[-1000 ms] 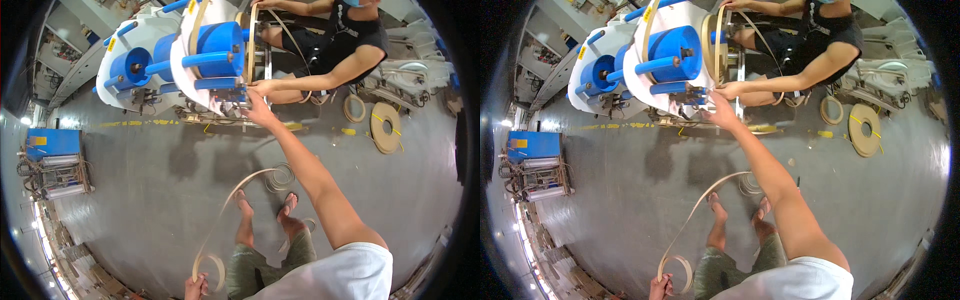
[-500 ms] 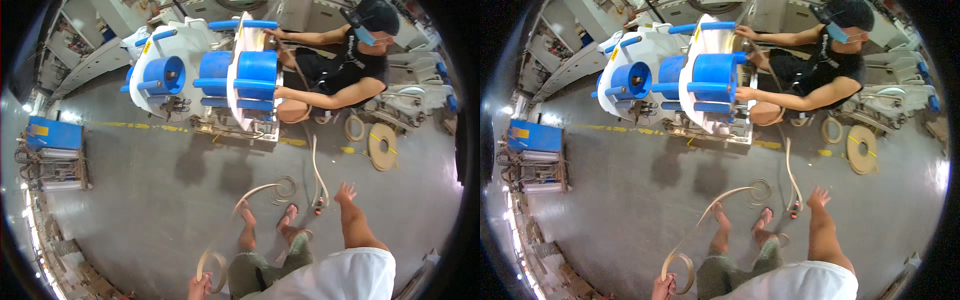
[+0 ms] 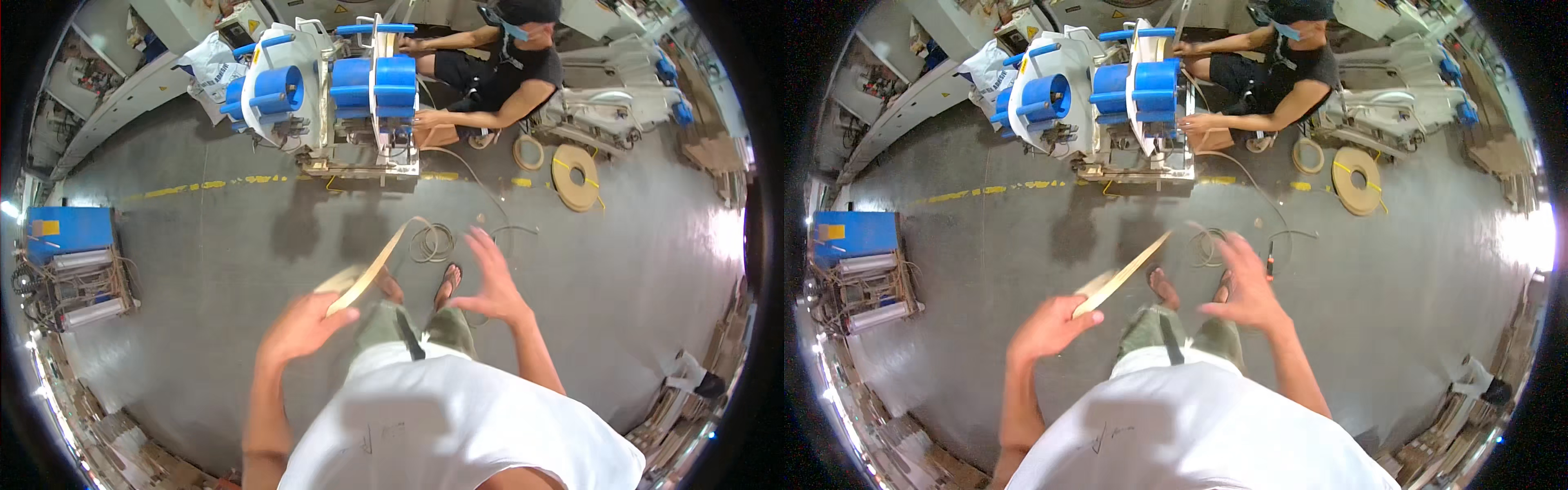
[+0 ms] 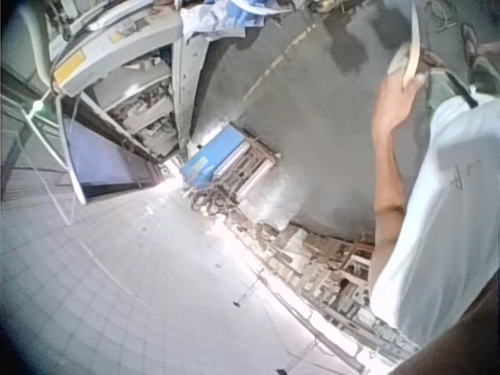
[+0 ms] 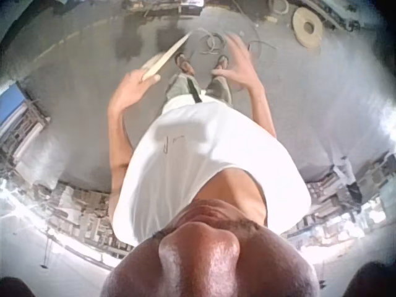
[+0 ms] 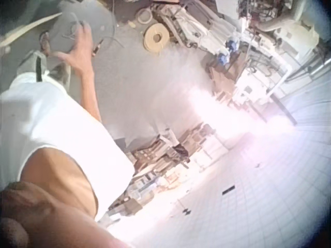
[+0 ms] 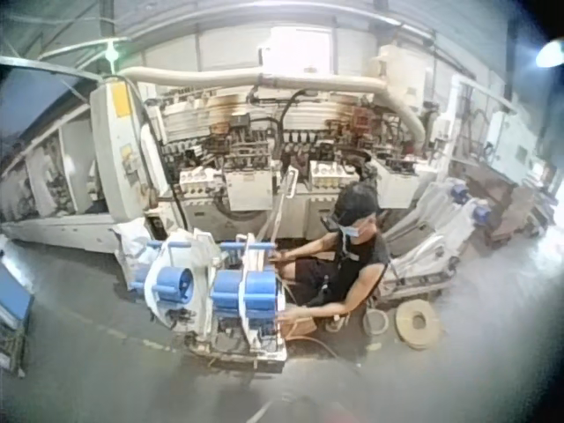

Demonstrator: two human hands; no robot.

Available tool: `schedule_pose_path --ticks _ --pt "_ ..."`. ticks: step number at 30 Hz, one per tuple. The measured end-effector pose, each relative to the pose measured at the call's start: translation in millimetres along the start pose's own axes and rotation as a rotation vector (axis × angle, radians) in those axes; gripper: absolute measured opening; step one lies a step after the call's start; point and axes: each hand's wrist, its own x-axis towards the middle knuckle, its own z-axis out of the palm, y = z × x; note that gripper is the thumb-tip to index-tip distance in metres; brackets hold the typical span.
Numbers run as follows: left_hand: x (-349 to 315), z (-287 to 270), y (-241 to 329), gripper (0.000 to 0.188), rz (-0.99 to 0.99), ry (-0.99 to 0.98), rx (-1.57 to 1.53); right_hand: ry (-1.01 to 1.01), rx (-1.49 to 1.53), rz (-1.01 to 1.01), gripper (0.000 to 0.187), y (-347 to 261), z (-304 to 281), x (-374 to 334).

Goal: The person handles and uncoils rolls of edge banding tape by hand, cuts and removes plastic wrap from a tape holder with a utility knife, and assists in feeding the banding tape into a machine.

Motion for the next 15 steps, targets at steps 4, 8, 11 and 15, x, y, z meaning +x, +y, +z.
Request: schedule_pose_path --ticks 4,8,11,15 --pt "-30 -40 65 0.038 0.349 -0.043 0.259 0.004 0.183 -0.534 0.068 -144 -5 55" --pt "-76 -76 91 0.039 0.423 -0.063 0.177 0.227 0.505 -0.181 0.029 -184 -22 61" --pt "-90 -83 84 0.042 0.846 0.073 -0.212 0.328 0.594 -0.098 0.028 -171 -24 50" --pt "-75 -54 70 0.041 1.172 0.128 -0.787 0.231 1.21 -0.236 0.023 -162 -10 28"
